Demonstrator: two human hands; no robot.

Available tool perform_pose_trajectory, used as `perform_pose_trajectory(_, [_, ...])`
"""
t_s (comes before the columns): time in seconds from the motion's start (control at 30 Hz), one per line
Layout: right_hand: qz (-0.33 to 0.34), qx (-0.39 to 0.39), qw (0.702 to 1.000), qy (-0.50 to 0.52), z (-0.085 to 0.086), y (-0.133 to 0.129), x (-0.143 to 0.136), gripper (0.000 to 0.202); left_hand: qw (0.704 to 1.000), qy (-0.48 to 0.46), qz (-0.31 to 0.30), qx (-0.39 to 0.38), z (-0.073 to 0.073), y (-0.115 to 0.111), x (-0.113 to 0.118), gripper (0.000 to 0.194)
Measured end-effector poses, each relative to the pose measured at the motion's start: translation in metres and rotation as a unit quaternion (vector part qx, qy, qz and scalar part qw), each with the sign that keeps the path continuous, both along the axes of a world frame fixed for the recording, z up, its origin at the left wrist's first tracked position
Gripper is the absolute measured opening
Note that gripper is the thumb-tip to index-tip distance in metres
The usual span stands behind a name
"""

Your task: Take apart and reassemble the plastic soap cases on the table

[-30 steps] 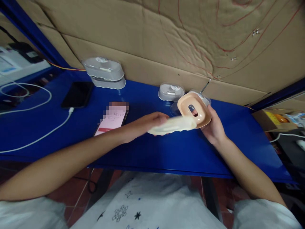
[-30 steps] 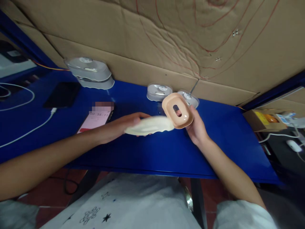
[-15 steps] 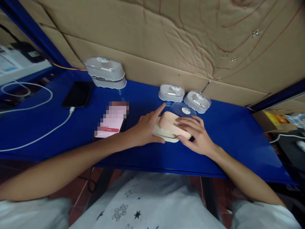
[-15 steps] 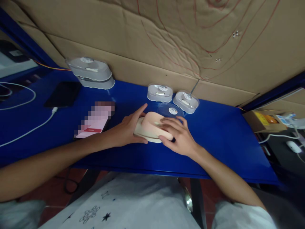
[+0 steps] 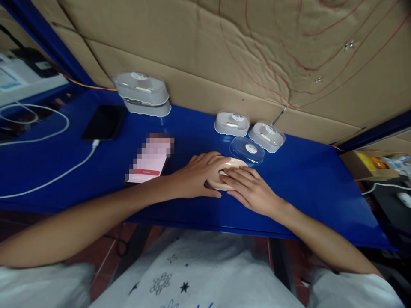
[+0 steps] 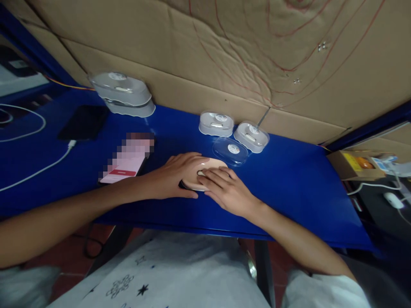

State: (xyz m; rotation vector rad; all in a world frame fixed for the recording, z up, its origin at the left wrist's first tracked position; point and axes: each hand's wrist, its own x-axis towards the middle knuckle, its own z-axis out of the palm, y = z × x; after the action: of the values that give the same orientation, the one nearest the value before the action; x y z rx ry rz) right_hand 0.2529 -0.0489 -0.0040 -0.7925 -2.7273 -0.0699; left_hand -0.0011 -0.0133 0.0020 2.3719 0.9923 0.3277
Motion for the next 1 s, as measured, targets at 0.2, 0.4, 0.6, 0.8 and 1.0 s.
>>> perform_pose_trajectory(0.2, [0.012,-0.057,0.997,0.051,0.0,0.019,0.017,0.048,1.0,-0.009,0.01,0.002,-0.004,0.002,-0.006,0.096])
perform_pose_trajectory(0.4, [-0.2,-0.067,0.975,0.073,-0.01,0.069,0.067,0.064,0.998,-0.039,0.016,-0.054,0.002,0.007,-0.011,0.114])
perform_pose_trajectory(0.6, [-0.208,-0.312,0.863,0.34,-0.013,0.068,0.059,0.063,0.99,-0.101,0.055,-0.082,0.003,0.013,-0.01,0.122])
perform_pose_trajectory(0.8, [-0.083,-0.284,0.913,0.28,-0.002,0.032,0.036,0.055,0.971,-0.206,0.084,-0.09,-0.005,0.014,-0.007,0.136])
perform_pose_trajectory(1.0, [-0.009,-0.136,0.983,0.125,-0.001,0.024,0.031,0.069,0.971,-0.218,0.063,-0.076,-0.016,0.014,-0.005,0.142])
